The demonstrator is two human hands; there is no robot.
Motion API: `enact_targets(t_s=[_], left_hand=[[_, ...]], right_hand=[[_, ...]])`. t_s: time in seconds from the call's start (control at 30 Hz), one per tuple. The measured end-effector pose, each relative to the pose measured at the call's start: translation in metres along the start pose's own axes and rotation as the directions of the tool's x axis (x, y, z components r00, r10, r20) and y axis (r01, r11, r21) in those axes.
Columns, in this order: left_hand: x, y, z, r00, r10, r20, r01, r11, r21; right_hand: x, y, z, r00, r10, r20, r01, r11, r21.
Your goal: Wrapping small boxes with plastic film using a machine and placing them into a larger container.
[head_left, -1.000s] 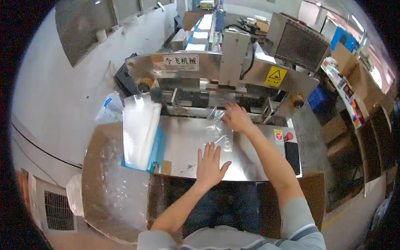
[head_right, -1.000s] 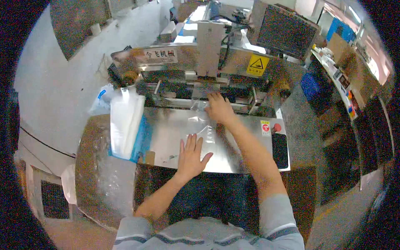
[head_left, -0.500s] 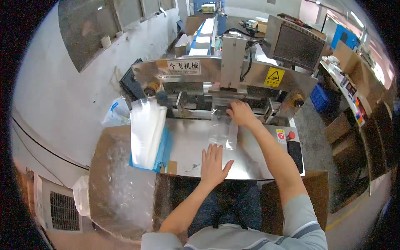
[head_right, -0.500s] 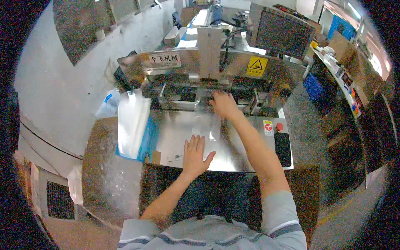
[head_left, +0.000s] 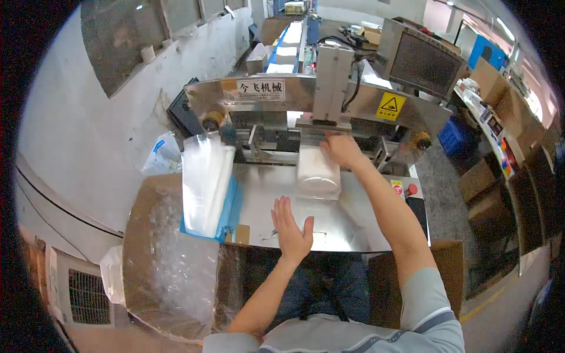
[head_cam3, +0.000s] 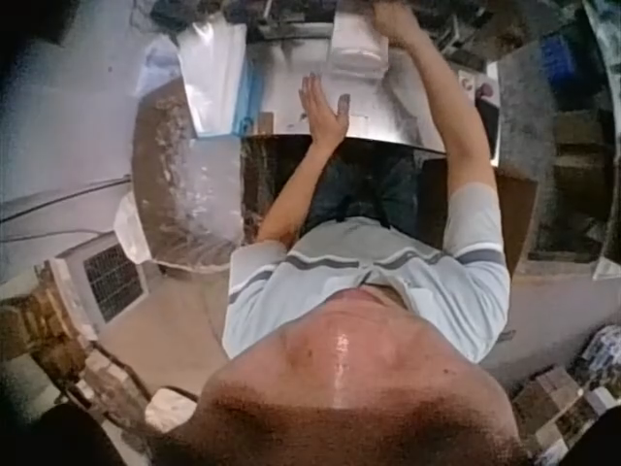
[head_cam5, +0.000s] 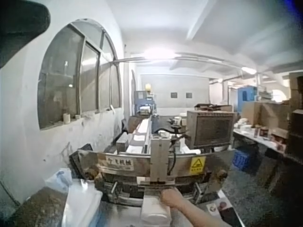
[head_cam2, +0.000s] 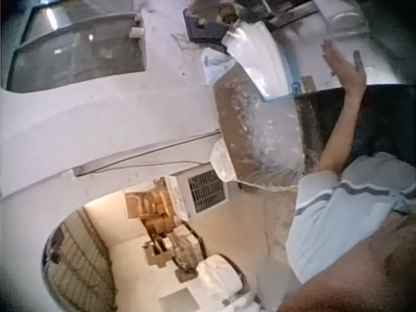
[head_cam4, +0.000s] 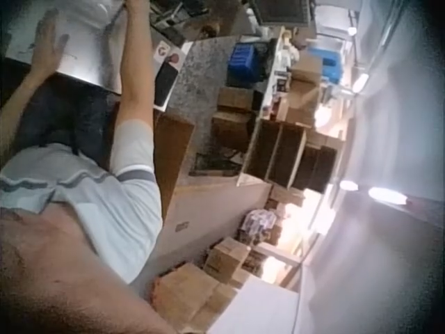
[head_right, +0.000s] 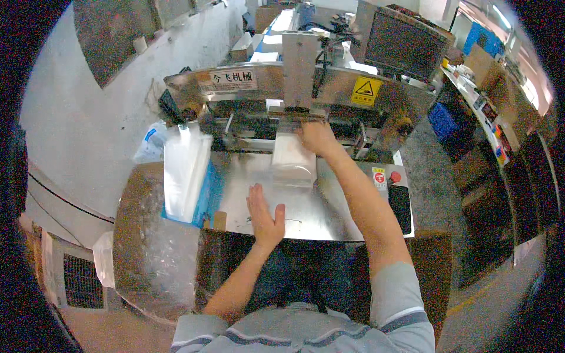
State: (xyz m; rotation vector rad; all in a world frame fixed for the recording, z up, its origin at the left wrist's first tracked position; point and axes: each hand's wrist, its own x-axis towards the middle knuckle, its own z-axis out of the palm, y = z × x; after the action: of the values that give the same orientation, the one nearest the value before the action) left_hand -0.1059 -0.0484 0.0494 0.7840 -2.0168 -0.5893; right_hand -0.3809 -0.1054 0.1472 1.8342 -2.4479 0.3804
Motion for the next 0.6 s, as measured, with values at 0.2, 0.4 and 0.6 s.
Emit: enact_targets(t_s=[0.2,0.4,0.6], left_hand=[[0.0,-0.002,0.0,1.0,-0.014,-0.014,0.013,0.998,-0.063],[0.0,-0.002,-0.001,1.0,0.014,0.005,-0.014,0.999,-0.052],[0.021,-0.002,0.005,0.931,-0.333,0.147,0.361,0.794,-0.489]], right_hand=[[-0.062,0.0,0.002,0.955,0.018,-0.296,0.093,0.93,0.355],[-0.181,-0.016,0.01,0.96,0.279,-0.004,-0.193,0.673,0.714],[-0.215,-0.019,0.018,0.929,0.364,0.062,-0.219,0.409,0.886]])
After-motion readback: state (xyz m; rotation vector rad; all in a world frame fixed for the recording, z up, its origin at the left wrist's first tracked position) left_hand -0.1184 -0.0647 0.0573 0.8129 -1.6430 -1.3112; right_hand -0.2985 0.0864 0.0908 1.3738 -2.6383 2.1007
